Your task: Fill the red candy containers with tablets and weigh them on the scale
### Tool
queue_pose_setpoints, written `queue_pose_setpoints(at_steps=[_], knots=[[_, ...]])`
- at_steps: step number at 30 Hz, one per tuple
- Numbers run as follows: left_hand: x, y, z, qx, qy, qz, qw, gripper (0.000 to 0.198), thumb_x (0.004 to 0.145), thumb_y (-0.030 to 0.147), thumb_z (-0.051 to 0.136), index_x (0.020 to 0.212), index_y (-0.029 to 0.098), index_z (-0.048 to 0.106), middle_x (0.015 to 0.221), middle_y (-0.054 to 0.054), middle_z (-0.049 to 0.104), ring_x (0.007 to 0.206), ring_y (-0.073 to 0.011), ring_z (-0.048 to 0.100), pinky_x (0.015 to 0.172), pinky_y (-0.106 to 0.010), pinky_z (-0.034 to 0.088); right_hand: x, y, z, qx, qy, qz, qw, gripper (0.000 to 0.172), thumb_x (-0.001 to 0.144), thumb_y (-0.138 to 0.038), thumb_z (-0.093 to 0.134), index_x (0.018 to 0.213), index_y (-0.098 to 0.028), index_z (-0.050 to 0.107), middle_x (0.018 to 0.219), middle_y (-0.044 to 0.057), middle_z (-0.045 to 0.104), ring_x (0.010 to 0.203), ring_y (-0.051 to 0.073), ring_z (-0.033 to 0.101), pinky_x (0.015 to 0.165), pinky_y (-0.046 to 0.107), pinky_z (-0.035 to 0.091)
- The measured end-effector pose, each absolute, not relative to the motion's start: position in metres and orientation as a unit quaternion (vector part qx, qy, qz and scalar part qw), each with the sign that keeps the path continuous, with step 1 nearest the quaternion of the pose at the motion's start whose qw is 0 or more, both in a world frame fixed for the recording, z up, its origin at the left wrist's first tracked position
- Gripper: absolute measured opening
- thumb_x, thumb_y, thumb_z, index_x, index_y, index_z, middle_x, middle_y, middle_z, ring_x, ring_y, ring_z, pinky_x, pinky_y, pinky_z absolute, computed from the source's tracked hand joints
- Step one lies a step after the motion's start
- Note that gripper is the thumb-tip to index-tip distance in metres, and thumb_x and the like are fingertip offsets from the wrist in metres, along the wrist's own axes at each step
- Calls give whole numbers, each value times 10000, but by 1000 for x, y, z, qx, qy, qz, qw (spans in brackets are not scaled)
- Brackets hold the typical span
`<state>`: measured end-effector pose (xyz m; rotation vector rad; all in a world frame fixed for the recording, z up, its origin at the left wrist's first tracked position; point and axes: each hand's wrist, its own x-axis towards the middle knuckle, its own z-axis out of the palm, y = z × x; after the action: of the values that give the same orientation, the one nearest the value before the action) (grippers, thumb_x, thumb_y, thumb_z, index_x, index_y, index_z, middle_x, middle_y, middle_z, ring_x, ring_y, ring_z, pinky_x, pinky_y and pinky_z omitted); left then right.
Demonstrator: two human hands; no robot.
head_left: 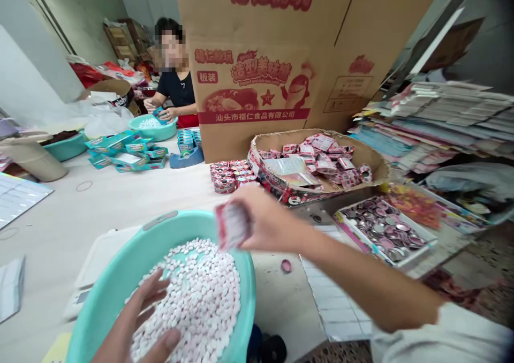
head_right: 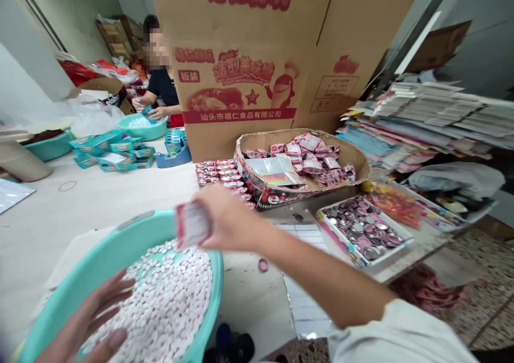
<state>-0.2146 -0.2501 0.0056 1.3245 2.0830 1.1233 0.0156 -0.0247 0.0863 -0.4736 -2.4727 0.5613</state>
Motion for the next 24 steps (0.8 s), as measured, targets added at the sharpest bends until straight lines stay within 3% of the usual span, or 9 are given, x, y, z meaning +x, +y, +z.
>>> queue_pose_setpoints(at_steps=[2, 4, 8, 12, 15, 18, 21, 24], knots=[[-211, -230, 19, 474, 699, 428, 322, 802, 687, 590, 726, 1375, 228, 530, 1271, -132, 666, 1078, -324, 678, 869, -424, 606, -27, -79, 62, -99, -938, 226, 244, 651, 643, -390, 822, 1192, -223, 516, 1143, 89, 588, 1078, 272, 532, 965, 395, 460], [-212, -213, 31, 456, 683, 445, 358, 733, 657, 574, 758, 1257, 177, 617, 1178, -139, 704, 1003, -316, 696, 832, -397, 612, -54, -105, 39, -101, -942, 214, 237, 644, 714, -413, 772, 1266, -220, 500, 1225, 117, 558, 1134, 289, 514, 999, 427, 446], [-223, -200, 39, 355, 726, 509, 296, 636, 686, 579, 718, 1168, 169, 652, 1000, -110, 738, 854, -276, 713, 709, -356, 607, -60, -96, 17, -136, -930, 263, 218, 918, 751, -461, 761, 1499, -204, 295, 1497, 161, 355, 1388, 284, 369, 1120, 403, 372], [-229, -206, 35, 320, 761, 533, 186, 741, 639, 475, 781, 1297, 193, 589, 1091, -110, 726, 939, -265, 707, 815, -356, 586, -50, -85, 8, -236, -936, 260, -13, 763, 859, -472, 648, 1483, -118, 388, 1554, 234, 325, 1474, 365, 244, 1179, 533, 241], [-227, -211, 35, 314, 759, 540, 184, 641, 651, 433, 775, 1237, 211, 640, 1090, -86, 730, 960, -264, 701, 857, -360, 571, -57, -97, 2, -312, -899, 261, -161, 923, 755, -572, 722, 1498, -130, 398, 1590, 252, 238, 1465, 466, 192, 1149, 628, 223], [-225, -214, 36, 322, 764, 519, 209, 538, 683, 427, 746, 1177, 225, 677, 1026, -62, 744, 911, -267, 706, 831, -368, 571, -63, -107, 8, -335, -872, 292, -207, 1049, 633, -654, 775, 1505, -208, 401, 1599, 236, 220, 1414, 524, 273, 1083, 675, 294], [-228, -215, 35, 340, 780, 485, 200, 482, 718, 376, 710, 1182, 248, 673, 1047, -49, 742, 941, -267, 700, 858, -380, 555, -59, -112, 22, -312, -865, 306, -248, 899, 705, -705, 677, 1452, -246, 484, 1529, 230, 372, 1306, 523, 447, 1008, 680, 370], [-234, -216, 35, 315, 800, 478, 181, 476, 732, 382, 703, 1189, 257, 663, 1106, -58, 727, 1020, -283, 681, 891, -405, 537, -50, -122, 29, -293, -842, 357, -280, 690, 838, -691, 515, 1349, -232, 575, 1311, 177, 590, 1225, 428, 555, 1000, 598, 430]])
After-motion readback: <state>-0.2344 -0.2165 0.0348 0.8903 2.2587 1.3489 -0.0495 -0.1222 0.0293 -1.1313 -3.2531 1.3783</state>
